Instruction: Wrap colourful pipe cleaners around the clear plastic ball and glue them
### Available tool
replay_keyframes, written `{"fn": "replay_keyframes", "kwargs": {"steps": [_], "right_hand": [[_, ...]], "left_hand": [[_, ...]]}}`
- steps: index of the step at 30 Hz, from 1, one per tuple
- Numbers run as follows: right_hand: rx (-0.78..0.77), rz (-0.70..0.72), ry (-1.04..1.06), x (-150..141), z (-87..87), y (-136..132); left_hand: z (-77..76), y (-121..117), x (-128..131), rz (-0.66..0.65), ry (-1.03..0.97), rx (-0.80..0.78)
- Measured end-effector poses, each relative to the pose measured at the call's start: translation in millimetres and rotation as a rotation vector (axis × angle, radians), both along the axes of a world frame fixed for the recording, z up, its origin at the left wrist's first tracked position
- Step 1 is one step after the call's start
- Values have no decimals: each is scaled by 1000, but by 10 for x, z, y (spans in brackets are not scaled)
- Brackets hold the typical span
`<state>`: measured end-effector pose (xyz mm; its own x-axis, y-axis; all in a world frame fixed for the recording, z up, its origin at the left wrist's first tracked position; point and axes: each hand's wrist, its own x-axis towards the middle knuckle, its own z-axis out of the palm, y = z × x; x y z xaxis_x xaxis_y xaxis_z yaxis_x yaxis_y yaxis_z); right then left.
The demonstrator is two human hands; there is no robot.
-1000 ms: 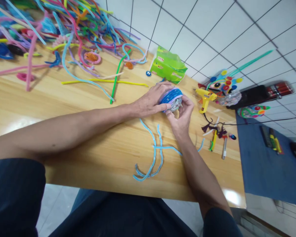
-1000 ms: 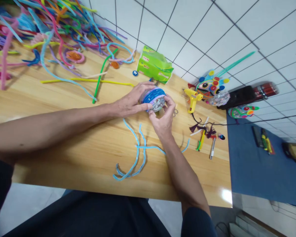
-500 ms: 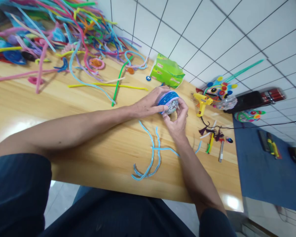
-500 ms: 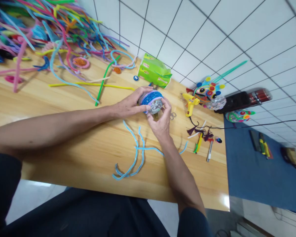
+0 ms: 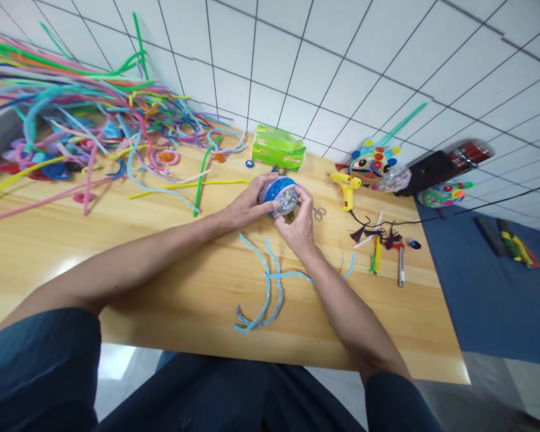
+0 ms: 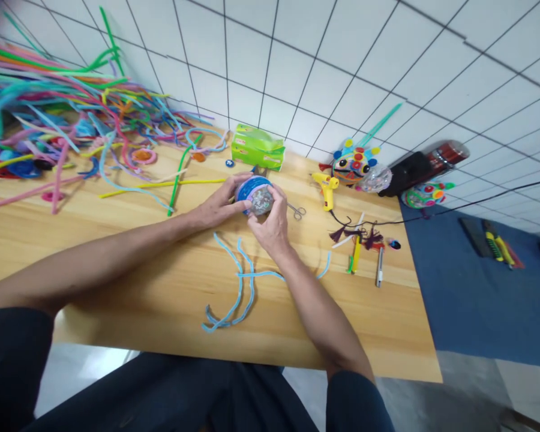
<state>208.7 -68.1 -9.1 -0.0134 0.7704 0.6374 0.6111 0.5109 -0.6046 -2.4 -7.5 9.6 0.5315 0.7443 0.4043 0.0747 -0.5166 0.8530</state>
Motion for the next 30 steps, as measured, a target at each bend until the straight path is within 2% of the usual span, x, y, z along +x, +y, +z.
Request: {"fn": "replay_keyframes", "kwargs": {"steps": [9,14,19,30], "right_hand": [[46,-21,31,-33,-50,35],[79,5,7,-19,-30,21],[10,-10,-28,-2,-12,1],[37,9,-49,-38,2,-3]], "left_hand": [[142,-23,21,20,42,-50],[99,-61,20,51,5,-74],[72,-33,0,40,8,-101],[51,-36,-50,47,29,-59]]}}
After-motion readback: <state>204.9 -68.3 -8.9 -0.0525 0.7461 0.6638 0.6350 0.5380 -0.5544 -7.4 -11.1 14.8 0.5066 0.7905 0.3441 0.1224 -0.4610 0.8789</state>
